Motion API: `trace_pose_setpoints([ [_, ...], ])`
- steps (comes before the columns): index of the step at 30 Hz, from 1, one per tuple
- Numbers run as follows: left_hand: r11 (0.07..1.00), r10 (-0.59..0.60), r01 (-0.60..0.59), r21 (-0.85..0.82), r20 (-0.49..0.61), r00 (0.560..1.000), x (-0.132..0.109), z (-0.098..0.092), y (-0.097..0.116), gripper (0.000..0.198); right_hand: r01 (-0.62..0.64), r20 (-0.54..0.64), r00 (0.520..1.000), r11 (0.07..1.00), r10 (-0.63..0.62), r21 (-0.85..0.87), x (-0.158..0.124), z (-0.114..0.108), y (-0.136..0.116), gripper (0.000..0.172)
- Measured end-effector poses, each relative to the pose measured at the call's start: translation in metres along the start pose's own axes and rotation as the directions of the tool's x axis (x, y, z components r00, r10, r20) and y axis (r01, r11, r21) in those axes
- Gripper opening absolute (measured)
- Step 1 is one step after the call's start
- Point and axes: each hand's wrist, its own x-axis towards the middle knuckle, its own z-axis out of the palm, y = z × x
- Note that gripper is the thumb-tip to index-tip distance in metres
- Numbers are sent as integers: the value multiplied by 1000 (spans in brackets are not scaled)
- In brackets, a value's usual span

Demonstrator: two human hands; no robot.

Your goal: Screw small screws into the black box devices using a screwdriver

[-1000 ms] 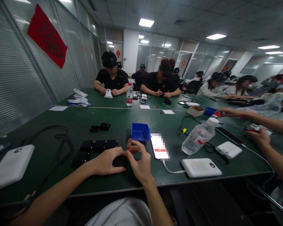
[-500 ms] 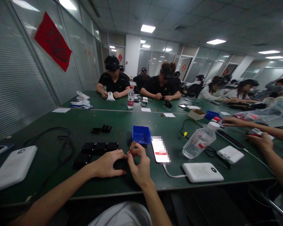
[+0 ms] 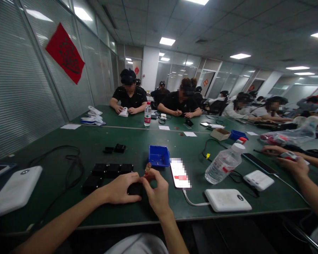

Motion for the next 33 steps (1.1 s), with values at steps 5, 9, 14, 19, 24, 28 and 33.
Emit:
trace_pose_setpoints([
  [5,1000,-4,4,-3,-1,1000,0,0,1,42,-6,-16,1000,1000,6,-19,0,-1,-1,16],
  [9,1000,3,-3,-6,-1,1000,0,1,0,43,-16,-41,999,1000,17,16,-1,0,2,16],
  [14,1000,-1,0,-21,-9,1000,0,2,-2,45,-47,-19,999,998,48,41,0,0,2,4],
  [19,998,-13,13,-56,-5,1000,0,2,-2,51,-42,5,999,998,41,39,0,-1,1,6],
  [24,997,-3,3,-71,-11,1000,0,3,-3,50,-31,42,999,998,29,47,-1,-1,0,12],
  [28,997,-4,3,-71,-9,1000,0,3,-4,51,-23,48,999,999,21,39,-2,-1,-1,14],
  [33,997,4,-4,-73,2,1000,0,1,-1,52,-41,62,997,998,38,54,-2,-1,-1,15],
])
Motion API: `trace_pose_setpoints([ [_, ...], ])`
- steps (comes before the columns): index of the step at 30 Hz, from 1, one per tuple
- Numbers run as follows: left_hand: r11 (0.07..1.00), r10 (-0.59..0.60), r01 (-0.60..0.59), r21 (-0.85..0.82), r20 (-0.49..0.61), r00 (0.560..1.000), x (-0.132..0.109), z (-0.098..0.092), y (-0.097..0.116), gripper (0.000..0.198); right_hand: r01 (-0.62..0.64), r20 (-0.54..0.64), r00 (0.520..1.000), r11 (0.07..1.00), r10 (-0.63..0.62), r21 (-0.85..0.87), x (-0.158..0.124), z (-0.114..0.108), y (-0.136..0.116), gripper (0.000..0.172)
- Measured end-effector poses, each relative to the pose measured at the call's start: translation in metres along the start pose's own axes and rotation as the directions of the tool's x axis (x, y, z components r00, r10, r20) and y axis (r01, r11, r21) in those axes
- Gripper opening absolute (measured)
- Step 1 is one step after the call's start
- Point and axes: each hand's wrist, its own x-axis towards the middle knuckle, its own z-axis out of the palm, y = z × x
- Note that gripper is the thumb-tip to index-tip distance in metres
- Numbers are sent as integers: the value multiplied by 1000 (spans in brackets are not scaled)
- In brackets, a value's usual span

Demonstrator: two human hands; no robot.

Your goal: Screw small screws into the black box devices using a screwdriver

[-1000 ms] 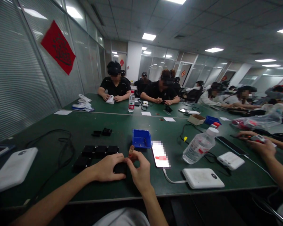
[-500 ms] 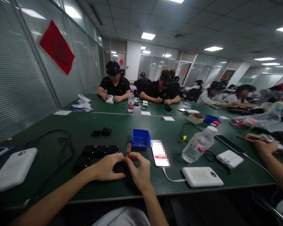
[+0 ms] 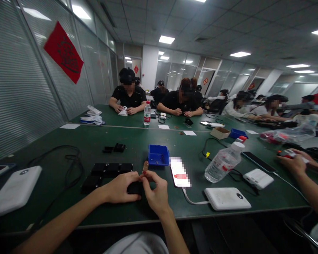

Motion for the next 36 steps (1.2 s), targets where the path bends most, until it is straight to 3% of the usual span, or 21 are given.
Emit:
trace_pose_setpoints([
  [11,1000,9,-9,14,3,1000,-1,2,-2,52,33,12,999,999,-33,-29,0,1,1,14],
  [16,1000,-9,9,18,11,1000,-1,1,0,49,30,-30,999,1000,-30,-10,0,2,3,28],
  [29,999,-16,16,45,7,1000,-1,-1,3,43,9,-79,997,999,-12,-42,1,2,0,26],
  [36,999,-14,14,35,3,1000,-1,0,1,51,1,-33,999,1000,-1,-1,-1,2,4,37],
])
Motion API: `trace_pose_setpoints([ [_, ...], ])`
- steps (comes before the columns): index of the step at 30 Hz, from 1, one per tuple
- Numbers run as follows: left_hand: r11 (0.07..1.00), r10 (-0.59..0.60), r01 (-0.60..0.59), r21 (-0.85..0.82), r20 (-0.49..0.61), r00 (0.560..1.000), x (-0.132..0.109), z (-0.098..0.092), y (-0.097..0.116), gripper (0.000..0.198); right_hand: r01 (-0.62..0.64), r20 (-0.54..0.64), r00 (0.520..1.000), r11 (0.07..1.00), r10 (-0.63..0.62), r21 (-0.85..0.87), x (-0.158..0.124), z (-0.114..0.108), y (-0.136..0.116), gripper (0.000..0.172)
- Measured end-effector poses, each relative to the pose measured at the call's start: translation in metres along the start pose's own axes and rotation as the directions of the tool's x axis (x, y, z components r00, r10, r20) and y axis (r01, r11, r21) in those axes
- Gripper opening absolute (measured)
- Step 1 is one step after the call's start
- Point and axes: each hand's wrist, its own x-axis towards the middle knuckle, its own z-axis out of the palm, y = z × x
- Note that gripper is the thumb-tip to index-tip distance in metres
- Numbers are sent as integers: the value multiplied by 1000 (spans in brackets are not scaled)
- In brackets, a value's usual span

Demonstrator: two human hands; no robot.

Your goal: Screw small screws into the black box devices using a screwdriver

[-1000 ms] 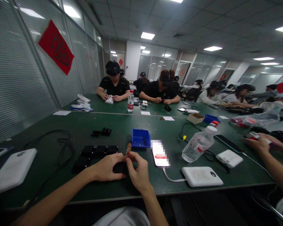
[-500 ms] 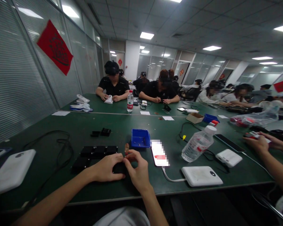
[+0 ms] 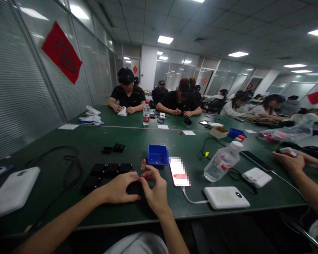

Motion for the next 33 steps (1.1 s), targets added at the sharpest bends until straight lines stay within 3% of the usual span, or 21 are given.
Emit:
trace_pose_setpoints([
  [23,1000,3,-3,9,-3,1000,1,-1,1,42,-47,-3,999,998,47,-37,1,-2,0,22],
  [33,1000,16,-16,1,-9,1000,1,-1,0,43,26,-14,1000,994,-28,-107,3,-3,-5,15],
])
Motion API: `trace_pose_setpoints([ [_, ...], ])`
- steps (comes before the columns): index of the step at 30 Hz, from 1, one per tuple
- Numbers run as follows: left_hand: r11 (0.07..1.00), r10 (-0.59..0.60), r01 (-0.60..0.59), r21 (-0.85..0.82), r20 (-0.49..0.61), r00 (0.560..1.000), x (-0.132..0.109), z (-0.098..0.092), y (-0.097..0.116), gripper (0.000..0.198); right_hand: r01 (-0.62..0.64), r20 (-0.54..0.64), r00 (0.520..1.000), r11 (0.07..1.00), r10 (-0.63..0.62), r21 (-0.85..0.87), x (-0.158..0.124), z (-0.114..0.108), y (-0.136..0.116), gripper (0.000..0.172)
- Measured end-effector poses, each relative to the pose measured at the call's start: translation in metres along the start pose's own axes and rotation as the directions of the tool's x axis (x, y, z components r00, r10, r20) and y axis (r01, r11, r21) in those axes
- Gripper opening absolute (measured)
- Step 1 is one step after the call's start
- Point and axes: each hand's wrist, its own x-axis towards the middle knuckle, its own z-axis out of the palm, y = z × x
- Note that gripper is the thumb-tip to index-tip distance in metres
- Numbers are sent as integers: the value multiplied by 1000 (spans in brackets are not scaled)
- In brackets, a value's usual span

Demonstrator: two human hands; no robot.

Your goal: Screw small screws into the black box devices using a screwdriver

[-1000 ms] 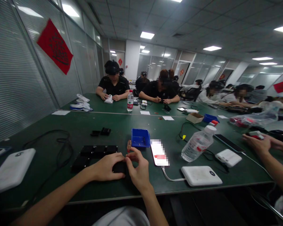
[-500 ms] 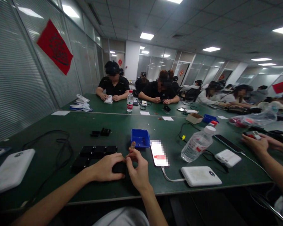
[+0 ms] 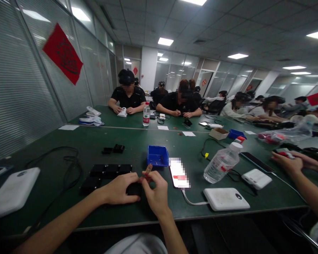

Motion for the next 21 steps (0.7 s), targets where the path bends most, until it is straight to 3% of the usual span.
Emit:
trace_pose_setpoints([
  [10,1000,-20,20,-19,3,1000,0,0,1,49,-35,-24,999,997,37,73,-2,1,1,28],
  [21,1000,-3,3,-20,8,1000,0,0,-1,50,-38,5,999,997,38,68,-3,1,2,29],
])
